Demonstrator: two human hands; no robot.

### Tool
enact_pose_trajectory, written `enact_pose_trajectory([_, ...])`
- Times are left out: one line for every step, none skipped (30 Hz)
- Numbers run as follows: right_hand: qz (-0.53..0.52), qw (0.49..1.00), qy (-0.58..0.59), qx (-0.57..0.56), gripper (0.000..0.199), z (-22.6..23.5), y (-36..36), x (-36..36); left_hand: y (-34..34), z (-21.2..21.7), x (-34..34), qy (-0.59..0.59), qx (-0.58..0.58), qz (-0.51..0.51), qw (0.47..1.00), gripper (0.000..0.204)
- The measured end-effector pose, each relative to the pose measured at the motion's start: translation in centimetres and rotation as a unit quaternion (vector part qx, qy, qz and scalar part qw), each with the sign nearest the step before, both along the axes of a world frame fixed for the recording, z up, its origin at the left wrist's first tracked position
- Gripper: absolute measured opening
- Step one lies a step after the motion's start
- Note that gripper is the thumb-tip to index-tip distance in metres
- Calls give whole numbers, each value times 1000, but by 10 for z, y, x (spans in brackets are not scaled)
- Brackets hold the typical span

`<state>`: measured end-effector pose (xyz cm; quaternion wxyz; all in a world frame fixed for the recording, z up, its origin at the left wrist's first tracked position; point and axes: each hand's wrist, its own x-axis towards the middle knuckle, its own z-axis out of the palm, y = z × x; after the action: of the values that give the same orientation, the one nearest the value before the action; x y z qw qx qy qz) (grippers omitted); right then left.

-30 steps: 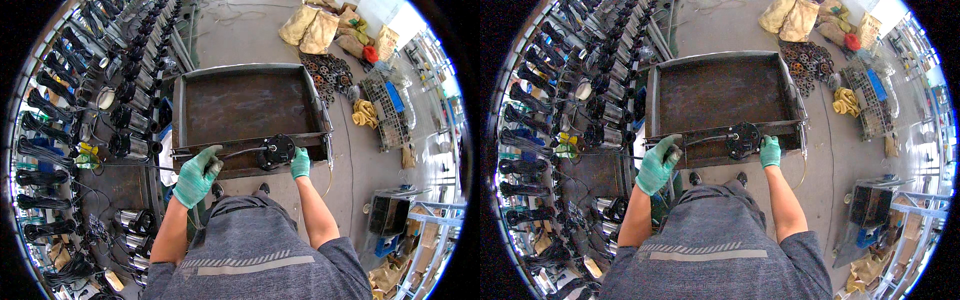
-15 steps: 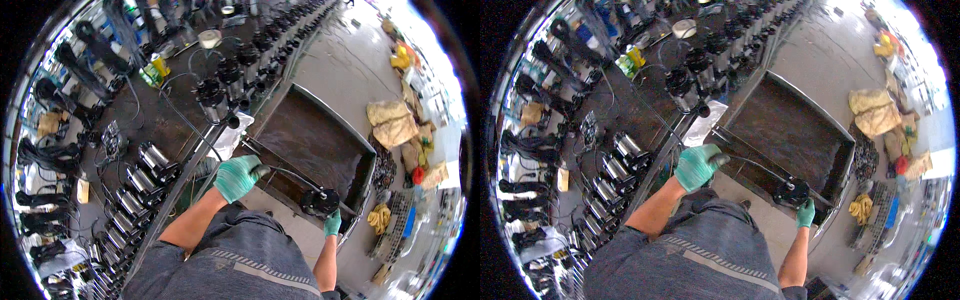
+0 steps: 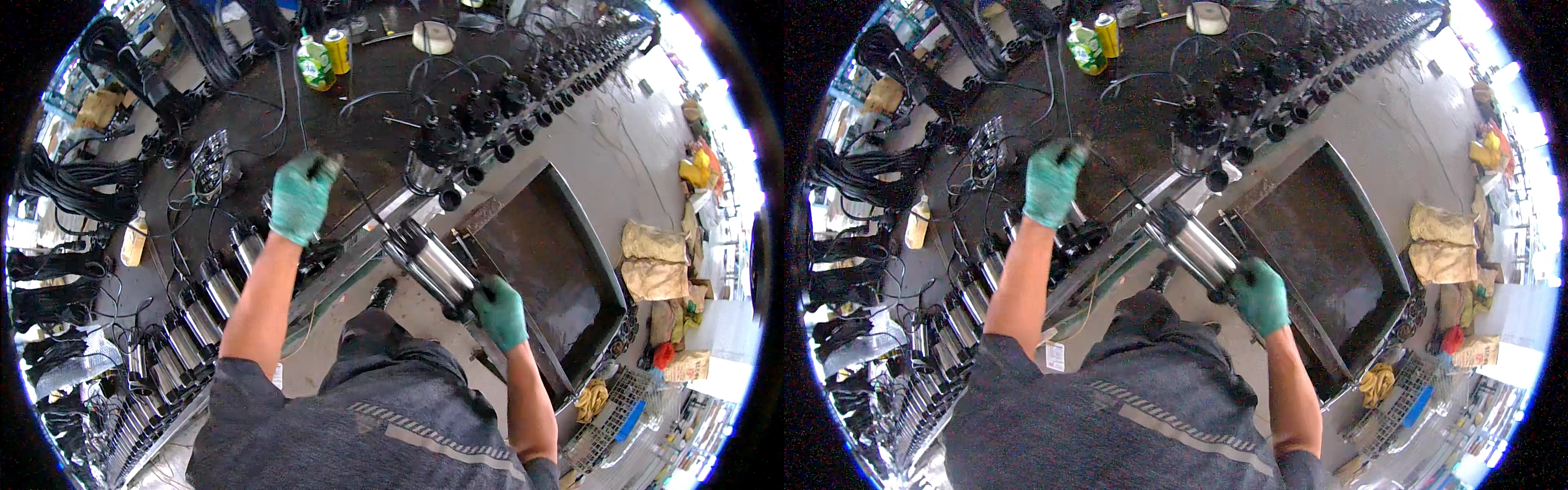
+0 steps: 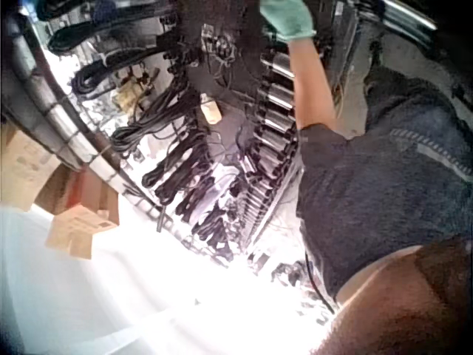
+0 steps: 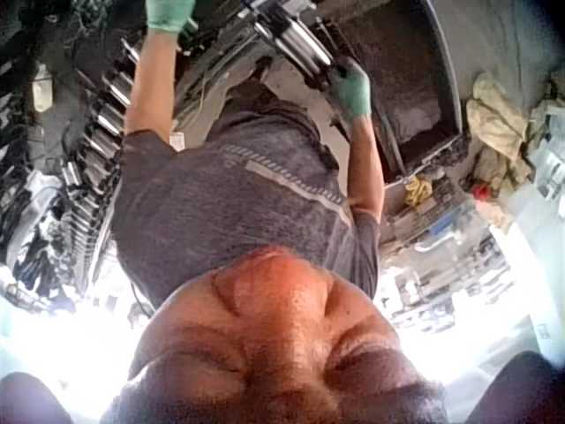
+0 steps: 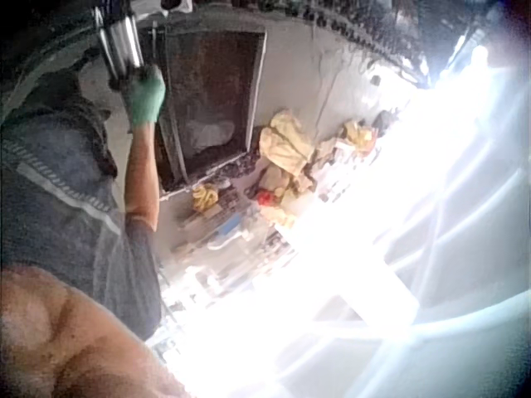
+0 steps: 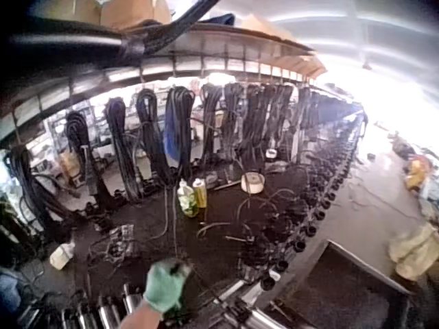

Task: The person repeatedly picks up a cylindrical metal pump from a metal tray, places it on a rack, and then returns it to the tray. This cycle is performed multiple times in a workshop setting.

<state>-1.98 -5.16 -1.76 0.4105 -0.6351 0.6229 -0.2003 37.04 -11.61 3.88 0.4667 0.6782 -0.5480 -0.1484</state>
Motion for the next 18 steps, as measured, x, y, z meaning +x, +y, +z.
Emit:
enact_pose_trajectory([13, 1000, -14, 1, 16, 6, -16, 29, -11, 2, 14, -15, -10, 13, 1000, 31])
enact_pose_trajectory([30, 999, -31, 2, 17, 11, -33, 59, -18, 10, 28, -33, -20, 31, 999, 31])
enact_pose_trajectory([48, 999, -24, -5, 18, 8, -48, 85, -27, 11, 41, -35, -24, 45, 998, 31])
enact_pose_trajectory([64, 998, -16, -12, 20, 3, -62, 109, -36, 10, 53, -37, -28, 58, 997, 31])
enact_pose_trajectory([82, 996, -18, -25, 22, -2, -75, 132, -43, 10, 64, -38, -11, 73, 997, 30])
enact_pose_trajectory([99, 994, -20, -39, 24, -6, -87, 154, -53, 3, 78, -53, -16, 83, 995, 30])
enact_pose_trajectory([103, 994, -13, -36, 25, -18, -99, 175, -60, -10, 95, -69, -21, 97, 993, 30])
enact_pose_trajectory([98, 995, -4, -34, 27, -32, -109, 191, -68, -18, 105, -83, -25, 102, 991, 30])
enact_pose_trajectory([92, 995, -13, -23, 29, -51, -120, 205, -72, -15, 107, -76, -20, 94, 992, 31])
enact_pose_trajectory([80, 997, -5, 21, 28, -67, -129, 219, -76, -19, 112, -93, 7, 100, 991, 31])
enact_pose_trajectory([69, 996, -12, 50, 29, -75, -134, 234, -80, -28, 120, -110, 35, 108, 987, 31])
enact_pose_trajectory([60, 995, -18, 80, 30, -79, -136, 245, -83, -40, 128, -127, 63, 118, 983, 31])
enact_pose_trajectory([84, 994, -11, 76, 30, -82, -137, 252, -85, -51, 135, -144, 90, 126, 977, 31])
enact_pose_trajectory([105, 992, -3, 74, 30, -82, -137, 258, -86, -59, 137, -140, 122, 120, 975, 34])
enact_pose_trajectory([128, 989, -15, 77, 30, -81, -135, 259, -85, -66, 141, -142, 128, 115, 975, 33])
enact_pose_trajectory([151, 985, -28, 80, 29, -79, -134, 260, -82, -72, 143, -146, 134, 108, 974, 33])
enact_pose_trajectory([173, 979, -59, 91, 29, -61, -128, 256, -76, -74, 143, -155, 168, 118, 966, 33])
enact_pose_trajectory([184, 975, -88, 92, 29, -47, -127, 244, -80, -63, 136, -165, 192, 117, 960, 34])
